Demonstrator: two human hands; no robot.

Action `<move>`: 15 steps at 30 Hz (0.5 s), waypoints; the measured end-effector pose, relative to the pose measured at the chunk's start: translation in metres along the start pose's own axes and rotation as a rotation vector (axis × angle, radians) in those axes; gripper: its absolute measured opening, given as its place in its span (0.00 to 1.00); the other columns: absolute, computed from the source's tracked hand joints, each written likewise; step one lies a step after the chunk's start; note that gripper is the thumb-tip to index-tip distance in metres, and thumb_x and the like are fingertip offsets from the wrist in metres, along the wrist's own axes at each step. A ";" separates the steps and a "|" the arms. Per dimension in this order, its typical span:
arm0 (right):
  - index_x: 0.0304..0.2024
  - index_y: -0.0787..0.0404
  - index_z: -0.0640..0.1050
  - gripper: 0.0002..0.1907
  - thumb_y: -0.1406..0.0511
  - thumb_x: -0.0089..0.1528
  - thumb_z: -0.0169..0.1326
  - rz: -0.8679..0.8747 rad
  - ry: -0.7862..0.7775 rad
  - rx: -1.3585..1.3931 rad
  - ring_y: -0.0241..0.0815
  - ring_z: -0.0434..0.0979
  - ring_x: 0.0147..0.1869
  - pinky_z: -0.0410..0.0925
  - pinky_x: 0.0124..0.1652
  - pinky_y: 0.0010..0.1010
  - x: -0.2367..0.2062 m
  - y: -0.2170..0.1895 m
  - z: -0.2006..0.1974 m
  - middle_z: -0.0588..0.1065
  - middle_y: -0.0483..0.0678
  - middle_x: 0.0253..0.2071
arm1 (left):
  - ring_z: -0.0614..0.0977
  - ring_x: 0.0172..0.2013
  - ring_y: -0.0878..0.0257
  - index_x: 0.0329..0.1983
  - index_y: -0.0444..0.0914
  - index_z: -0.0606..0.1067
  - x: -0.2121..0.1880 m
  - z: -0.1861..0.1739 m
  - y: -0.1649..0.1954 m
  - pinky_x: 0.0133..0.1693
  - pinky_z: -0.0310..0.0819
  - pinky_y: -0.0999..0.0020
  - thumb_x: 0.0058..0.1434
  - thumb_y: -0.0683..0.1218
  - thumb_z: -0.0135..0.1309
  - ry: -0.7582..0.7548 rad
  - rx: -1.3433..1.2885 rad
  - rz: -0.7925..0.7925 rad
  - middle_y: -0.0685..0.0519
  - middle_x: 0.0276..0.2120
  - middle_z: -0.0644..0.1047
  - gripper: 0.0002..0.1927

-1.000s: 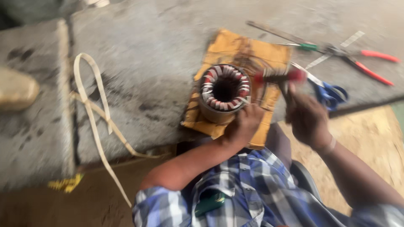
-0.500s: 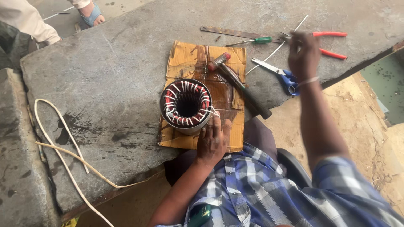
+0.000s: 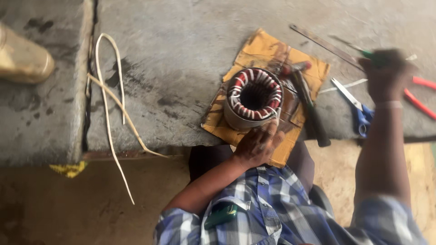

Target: The person uses a hammer to repeatedly tap a cylindrical electrical component with red and white windings that rests on a piece of cardboard. They periodically adjust the component with their hands and continue hammering throughout the clip.

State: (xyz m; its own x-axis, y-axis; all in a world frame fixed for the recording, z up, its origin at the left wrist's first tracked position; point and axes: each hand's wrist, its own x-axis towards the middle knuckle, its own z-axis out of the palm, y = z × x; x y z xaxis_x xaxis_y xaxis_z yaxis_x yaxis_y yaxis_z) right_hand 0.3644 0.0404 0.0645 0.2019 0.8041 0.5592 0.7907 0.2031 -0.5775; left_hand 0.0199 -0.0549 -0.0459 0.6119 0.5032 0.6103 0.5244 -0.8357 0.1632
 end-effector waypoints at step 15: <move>0.26 0.52 0.68 0.28 0.41 0.67 0.39 -0.134 -0.145 1.697 0.34 0.56 0.17 0.56 0.21 0.30 -0.090 -0.158 -0.007 0.61 0.39 0.20 | 0.71 0.60 0.53 0.57 0.37 0.75 -0.001 -0.004 -0.011 0.63 0.69 0.59 0.72 0.44 0.46 0.026 -0.112 0.063 0.45 0.58 0.66 0.14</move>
State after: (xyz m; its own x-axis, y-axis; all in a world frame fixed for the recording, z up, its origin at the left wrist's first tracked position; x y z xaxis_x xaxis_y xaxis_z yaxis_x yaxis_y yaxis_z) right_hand 0.2251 -0.0677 0.1093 0.0643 0.7542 0.6535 -0.6791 0.5129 -0.5251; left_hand 0.0112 -0.0469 -0.0448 0.6249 0.4442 0.6421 0.4148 -0.8856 0.2090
